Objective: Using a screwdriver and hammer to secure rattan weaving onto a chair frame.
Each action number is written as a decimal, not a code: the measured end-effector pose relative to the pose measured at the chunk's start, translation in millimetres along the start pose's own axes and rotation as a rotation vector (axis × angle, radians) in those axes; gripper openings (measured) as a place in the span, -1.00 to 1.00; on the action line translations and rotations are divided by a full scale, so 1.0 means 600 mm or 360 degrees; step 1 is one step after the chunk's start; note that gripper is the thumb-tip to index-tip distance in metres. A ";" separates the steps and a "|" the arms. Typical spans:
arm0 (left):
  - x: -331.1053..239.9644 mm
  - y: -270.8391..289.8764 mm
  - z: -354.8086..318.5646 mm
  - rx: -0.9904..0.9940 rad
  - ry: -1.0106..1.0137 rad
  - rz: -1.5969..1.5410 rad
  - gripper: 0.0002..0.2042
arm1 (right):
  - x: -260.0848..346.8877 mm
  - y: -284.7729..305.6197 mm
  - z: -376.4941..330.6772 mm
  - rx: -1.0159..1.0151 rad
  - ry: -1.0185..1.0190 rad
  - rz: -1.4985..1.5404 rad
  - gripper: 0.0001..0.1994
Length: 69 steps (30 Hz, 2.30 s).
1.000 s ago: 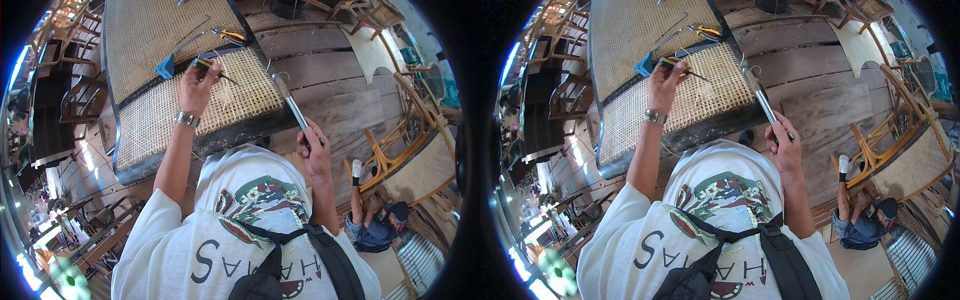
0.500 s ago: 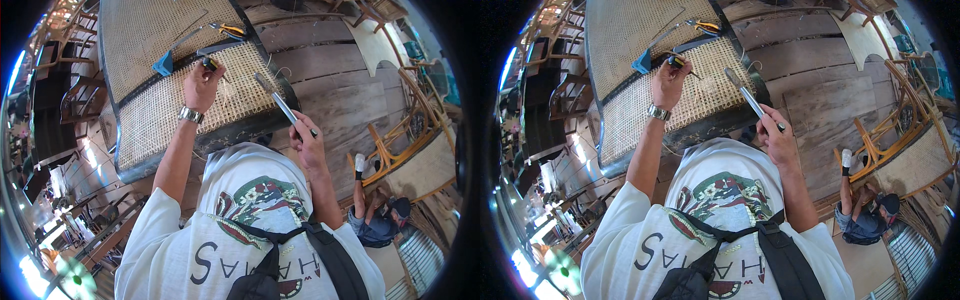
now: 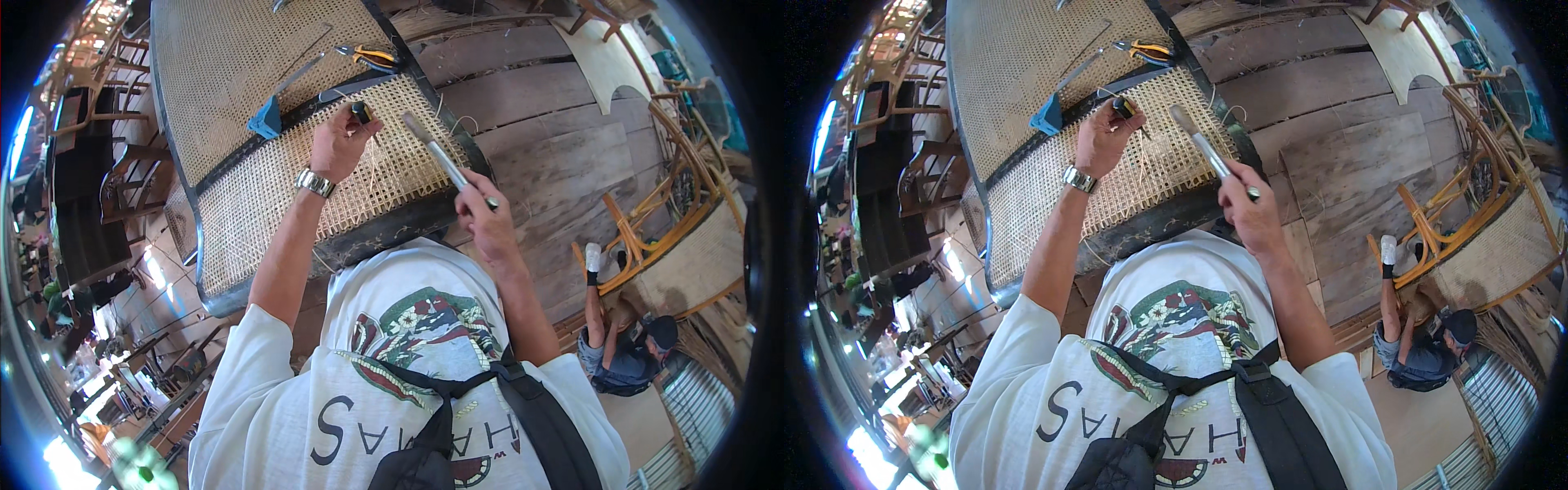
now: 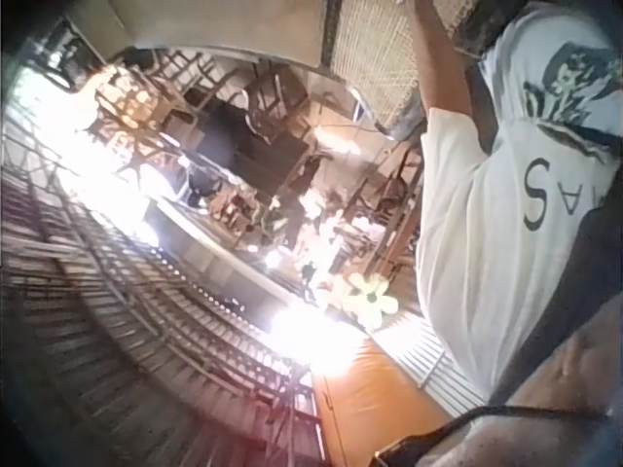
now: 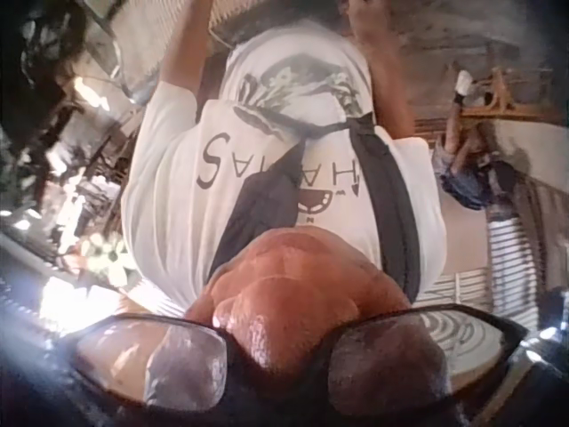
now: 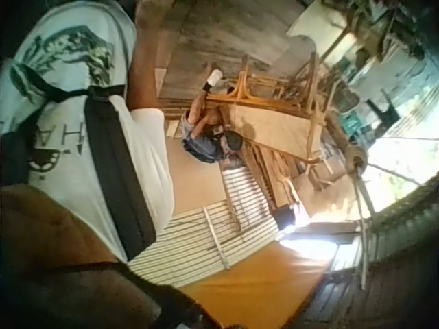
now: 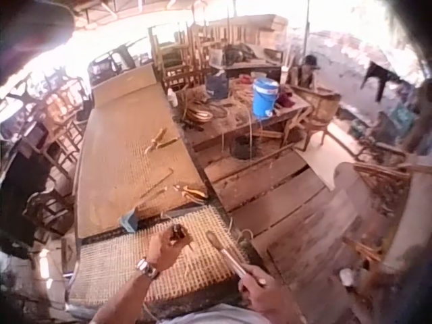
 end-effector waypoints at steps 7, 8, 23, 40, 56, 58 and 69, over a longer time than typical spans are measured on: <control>-0.017 0.021 -0.009 -0.0045 0.0021 -0.0226 -0.73 | 0.010 0.004 -0.006 -0.0049 0.0072 -0.0049 -0.65; -0.015 0.017 -0.010 -0.0014 0.0052 -0.0112 -0.74 | 0.003 0.013 -0.007 -0.0153 0.0007 -0.0013 -0.64; 0.097 0.091 0.003 -0.0653 0.0284 -0.0555 -0.79 | 0.010 0.019 -0.004 -0.0167 0.0082 -0.0069 -0.66; 0.091 0.089 0.029 -0.0633 0.0128 -0.0450 -0.79 | -0.009 -0.026 0.040 -0.0078 0.0083 -0.0240 -0.66; 0.076 0.017 0.096 -0.0103 -0.0003 0.0057 -0.73 | 0.010 -0.059 0.115 -0.0179 0.0129 -0.0341 -0.67; 0.071 0.022 0.094 -0.0136 -0.0023 0.0037 -0.74 | 0.016 -0.066 0.117 -0.0095 0.0142 -0.0409 -0.67; 0.097 0.040 0.063 -0.0250 0.0079 -0.0668 -0.82 | 0.018 -0.072 0.085 0.0041 0.0169 -0.0537 -0.68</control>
Point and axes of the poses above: each hand's wrist, its own z-axis towards the middle knuckle, its own y-axis out of the back of the hand, x = y × z, the point moved 8 cm from there along z, towards the middle knuckle, and after that the axes turned 1 degree about -y, right-handed, at the moved point
